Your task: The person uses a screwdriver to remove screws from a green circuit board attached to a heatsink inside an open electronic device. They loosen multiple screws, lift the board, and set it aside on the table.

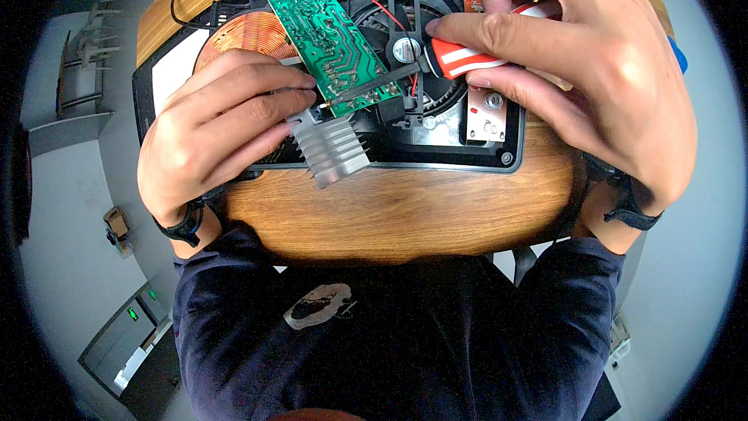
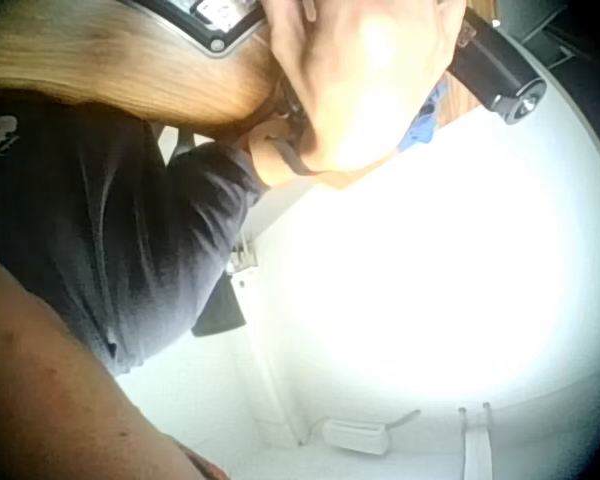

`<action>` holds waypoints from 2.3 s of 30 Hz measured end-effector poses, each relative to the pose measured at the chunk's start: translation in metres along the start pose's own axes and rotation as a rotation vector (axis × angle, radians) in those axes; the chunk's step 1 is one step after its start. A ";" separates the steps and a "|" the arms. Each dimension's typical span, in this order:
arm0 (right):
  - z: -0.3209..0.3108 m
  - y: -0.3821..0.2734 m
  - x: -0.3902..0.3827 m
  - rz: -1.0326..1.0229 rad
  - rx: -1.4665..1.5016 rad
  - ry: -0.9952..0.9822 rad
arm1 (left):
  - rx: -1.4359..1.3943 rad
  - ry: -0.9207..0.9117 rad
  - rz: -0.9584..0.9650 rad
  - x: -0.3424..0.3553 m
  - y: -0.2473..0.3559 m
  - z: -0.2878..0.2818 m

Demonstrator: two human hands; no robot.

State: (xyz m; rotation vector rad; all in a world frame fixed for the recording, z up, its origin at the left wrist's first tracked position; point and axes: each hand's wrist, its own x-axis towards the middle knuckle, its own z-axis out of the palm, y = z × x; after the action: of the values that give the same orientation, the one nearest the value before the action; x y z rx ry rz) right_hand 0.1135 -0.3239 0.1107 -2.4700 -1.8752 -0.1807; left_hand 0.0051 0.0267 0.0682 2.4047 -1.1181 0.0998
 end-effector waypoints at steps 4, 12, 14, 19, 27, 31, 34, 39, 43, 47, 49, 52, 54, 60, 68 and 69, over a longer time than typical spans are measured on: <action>-0.002 -0.005 0.000 0.022 -0.062 0.000 | -0.001 0.001 0.005 0.000 0.000 0.000; 0.001 -0.007 -0.001 0.040 -0.103 0.022 | -0.002 0.007 -0.012 -0.002 0.001 0.002; 0.000 -0.007 0.002 0.024 -0.107 0.027 | -0.003 0.007 -0.012 -0.002 0.001 0.002; 0.000 -0.009 0.004 0.032 -0.088 0.024 | 0.005 0.015 -0.008 -0.002 0.000 0.003; 0.006 -0.012 0.004 0.046 -0.105 0.075 | 0.023 -0.017 -0.039 -0.003 0.003 0.002; 0.007 -0.015 0.008 0.059 -0.132 0.116 | 0.043 -0.015 -0.023 -0.003 0.003 0.002; 0.007 -0.021 0.011 0.070 -0.171 0.152 | 0.039 -0.011 -0.034 -0.004 0.003 0.002; 0.007 -0.035 0.015 0.087 -0.221 0.212 | 0.056 0.000 -0.013 -0.003 0.003 0.002; 0.008 -0.041 0.020 0.099 -0.266 0.271 | 0.074 0.024 -0.004 -0.005 0.003 0.004; 0.008 -0.045 0.021 0.137 -0.258 0.316 | 0.094 0.039 0.011 -0.005 0.002 0.003; 0.000 -0.044 0.021 0.145 -0.193 0.312 | 0.106 0.044 0.017 -0.006 0.001 0.002; -0.004 -0.033 0.012 0.124 -0.055 0.379 | 0.100 0.066 0.024 -0.007 -0.002 0.002; -0.006 -0.018 0.002 0.077 -0.010 0.408 | 0.109 0.073 0.013 -0.006 -0.001 0.001; 0.007 0.004 -0.007 0.055 0.301 0.530 | 0.119 0.088 -0.013 -0.004 -0.002 -0.005; 0.006 0.024 -0.028 0.075 0.595 0.372 | 0.106 0.114 -0.026 -0.005 -0.002 -0.001; 0.005 0.024 -0.029 0.099 0.601 0.367 | 0.106 0.104 -0.030 -0.005 0.000 -0.002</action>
State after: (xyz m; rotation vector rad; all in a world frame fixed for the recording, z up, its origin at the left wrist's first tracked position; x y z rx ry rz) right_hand 0.1295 -0.3576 0.1031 -1.9550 -1.3937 -0.0489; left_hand 0.0022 0.0310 0.0683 2.4774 -1.0526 0.2779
